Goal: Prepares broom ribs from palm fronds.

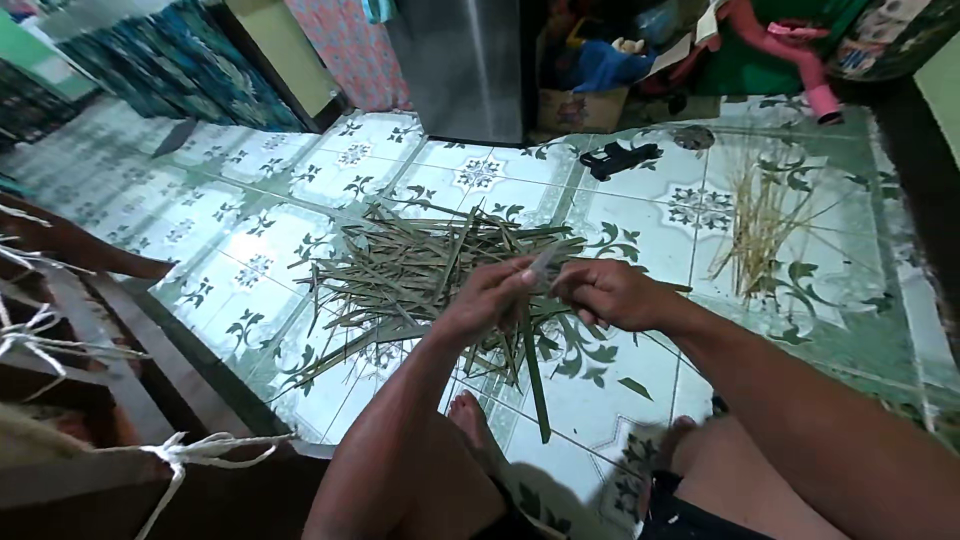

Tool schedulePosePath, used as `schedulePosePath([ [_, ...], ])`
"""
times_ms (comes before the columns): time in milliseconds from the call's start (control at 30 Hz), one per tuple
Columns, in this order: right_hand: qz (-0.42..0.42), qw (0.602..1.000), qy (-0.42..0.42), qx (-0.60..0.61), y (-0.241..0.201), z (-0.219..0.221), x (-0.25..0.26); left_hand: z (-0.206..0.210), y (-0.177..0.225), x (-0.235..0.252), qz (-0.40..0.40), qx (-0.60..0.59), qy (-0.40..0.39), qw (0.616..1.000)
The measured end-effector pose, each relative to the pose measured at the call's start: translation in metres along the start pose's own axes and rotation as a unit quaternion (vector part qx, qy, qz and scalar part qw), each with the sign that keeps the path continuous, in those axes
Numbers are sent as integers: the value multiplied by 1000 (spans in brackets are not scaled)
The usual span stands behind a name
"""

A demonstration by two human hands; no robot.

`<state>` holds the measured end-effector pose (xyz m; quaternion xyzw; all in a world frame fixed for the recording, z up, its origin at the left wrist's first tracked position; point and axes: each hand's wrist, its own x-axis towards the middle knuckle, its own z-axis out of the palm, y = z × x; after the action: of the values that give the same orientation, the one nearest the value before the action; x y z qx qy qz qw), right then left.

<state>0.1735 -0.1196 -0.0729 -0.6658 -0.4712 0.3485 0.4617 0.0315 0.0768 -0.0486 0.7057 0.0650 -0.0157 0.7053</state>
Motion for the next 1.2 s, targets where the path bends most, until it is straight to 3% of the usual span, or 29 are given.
schedulePosePath([
  [400, -26, 998, -17, -53, 14, -27, -11, -85, 20, -29, 180, -75, 178, 964],
  [633, 3, 997, 22, -69, 28, -54, -28, -155, 18, -61, 216, -162, 387, 882],
  [733, 14, 998, 41, -54, 29, -58, -31, -166, 10, -62, 207, -193, 437, 854],
  [1000, 49, 997, 57, -28, 20, -46, -19, -121, 9, -47, 175, -88, 334, 922],
  [1200, 39, 999, 21, -28, 25, -40, -14, -85, 6, -37, 116, 42, 153, 980],
])
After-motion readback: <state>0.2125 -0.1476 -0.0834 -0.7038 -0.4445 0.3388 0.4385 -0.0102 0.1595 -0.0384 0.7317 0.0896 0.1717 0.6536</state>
